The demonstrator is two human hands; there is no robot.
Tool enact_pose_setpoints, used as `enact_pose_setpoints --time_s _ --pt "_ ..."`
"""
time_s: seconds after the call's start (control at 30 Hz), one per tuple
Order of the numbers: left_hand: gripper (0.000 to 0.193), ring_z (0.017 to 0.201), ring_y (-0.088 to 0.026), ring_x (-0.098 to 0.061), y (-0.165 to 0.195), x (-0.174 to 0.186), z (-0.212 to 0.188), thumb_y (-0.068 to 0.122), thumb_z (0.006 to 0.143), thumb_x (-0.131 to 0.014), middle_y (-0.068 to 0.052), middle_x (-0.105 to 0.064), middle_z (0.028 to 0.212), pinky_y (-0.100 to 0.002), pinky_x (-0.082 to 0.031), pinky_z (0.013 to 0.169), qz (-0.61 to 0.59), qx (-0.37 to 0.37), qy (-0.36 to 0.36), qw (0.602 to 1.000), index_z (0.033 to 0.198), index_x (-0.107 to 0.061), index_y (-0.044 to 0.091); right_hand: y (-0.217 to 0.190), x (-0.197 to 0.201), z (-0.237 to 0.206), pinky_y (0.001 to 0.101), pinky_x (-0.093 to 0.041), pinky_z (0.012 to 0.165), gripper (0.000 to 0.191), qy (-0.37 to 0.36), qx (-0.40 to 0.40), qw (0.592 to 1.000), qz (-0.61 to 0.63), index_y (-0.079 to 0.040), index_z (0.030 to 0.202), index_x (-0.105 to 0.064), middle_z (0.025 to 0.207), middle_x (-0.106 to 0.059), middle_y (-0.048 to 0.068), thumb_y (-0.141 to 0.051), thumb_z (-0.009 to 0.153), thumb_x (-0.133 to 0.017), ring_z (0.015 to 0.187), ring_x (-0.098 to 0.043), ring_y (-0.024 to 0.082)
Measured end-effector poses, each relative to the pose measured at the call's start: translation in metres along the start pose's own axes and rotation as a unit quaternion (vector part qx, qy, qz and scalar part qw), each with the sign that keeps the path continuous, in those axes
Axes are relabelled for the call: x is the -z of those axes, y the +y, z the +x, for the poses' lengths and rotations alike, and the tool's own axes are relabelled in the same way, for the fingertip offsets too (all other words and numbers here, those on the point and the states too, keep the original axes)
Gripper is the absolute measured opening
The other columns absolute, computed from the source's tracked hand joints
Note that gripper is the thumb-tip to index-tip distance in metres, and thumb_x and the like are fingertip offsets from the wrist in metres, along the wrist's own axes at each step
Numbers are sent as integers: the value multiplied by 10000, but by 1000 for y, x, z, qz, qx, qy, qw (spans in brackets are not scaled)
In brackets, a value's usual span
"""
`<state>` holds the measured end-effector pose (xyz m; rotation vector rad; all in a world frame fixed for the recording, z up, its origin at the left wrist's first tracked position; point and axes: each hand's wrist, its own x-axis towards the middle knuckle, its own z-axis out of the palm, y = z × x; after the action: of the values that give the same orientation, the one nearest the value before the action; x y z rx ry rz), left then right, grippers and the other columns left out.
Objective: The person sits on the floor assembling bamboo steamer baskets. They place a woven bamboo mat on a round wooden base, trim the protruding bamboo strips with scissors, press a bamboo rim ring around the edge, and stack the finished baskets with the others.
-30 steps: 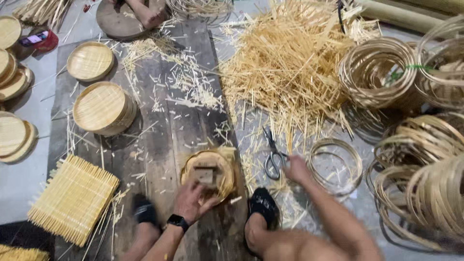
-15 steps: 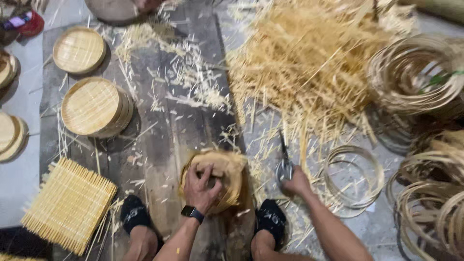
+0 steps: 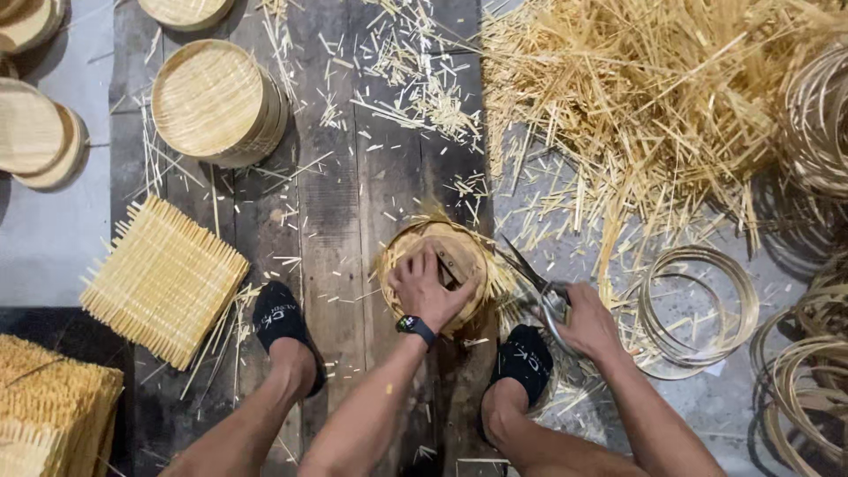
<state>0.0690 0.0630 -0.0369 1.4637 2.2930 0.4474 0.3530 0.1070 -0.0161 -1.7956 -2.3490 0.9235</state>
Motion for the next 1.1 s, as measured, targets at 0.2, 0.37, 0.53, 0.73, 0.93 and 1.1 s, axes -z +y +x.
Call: enact_pose_setpoints --time_s 0.2,0.37,0.53,0.73,0.93,1.1 --pt "1016 1278 -391 -487 3 4 4 573 644 -778 -165 -628 1320 -578 -270 1142 9 -153 -72 986 1465 -499 45 -23 -14 51 432 -500 930 749 -61 7 958 -279 7 1137 -629 1087 -621 184 -680 840 -670 1043 -609 325" --pt "1065 1254 -391 -495 1 12 5 534 564 -820 -133 -622 1338 -606 -245 1113 -4 -172 -90 981 1456 -496 50 -2 -16 67 428 -566 822 455 -107 3 965 -237 -68 1180 -644 1057 -640 144 -454 947 -580 941 -641 262" --pt "1046 1266 -384 -499 -1 18 7 521 578 -823 -128 -616 1335 -598 -265 1111 0 -193 -120 974 1457 -489 65 2 -31 83 431 -552 784 553 -41 64 956 -283 -34 1129 -637 985 -627 169 -520 865 -625 867 -626 278" --pt "1042 1307 -352 -490 -14 22 9 456 564 -825 -99 -613 1351 -640 -235 1135 28 -255 -182 949 1489 -476 128 3 -34 87 424 -570 816 347 -69 65 960 -261 -63 1144 -653 1041 -643 160 -338 948 -573 942 -653 275" --pt "1065 1333 -385 -436 -22 23 19 516 524 -860 -125 -565 1374 -655 -167 1132 66 -316 -215 922 1436 -473 125 -27 -24 90 438 -553 872 490 -130 12 958 -254 -35 1146 -634 1016 -662 179 -465 913 -646 970 -657 305" --pt "856 1331 -420 -404 -18 19 -1 470 600 -871 -201 -480 1322 -624 -195 1169 41 -245 -56 967 1348 -539 218 -21 -13 92 476 -550 842 388 -50 92 962 -251 -58 1091 -651 1096 -655 166 -359 848 -688 1027 -632 314"
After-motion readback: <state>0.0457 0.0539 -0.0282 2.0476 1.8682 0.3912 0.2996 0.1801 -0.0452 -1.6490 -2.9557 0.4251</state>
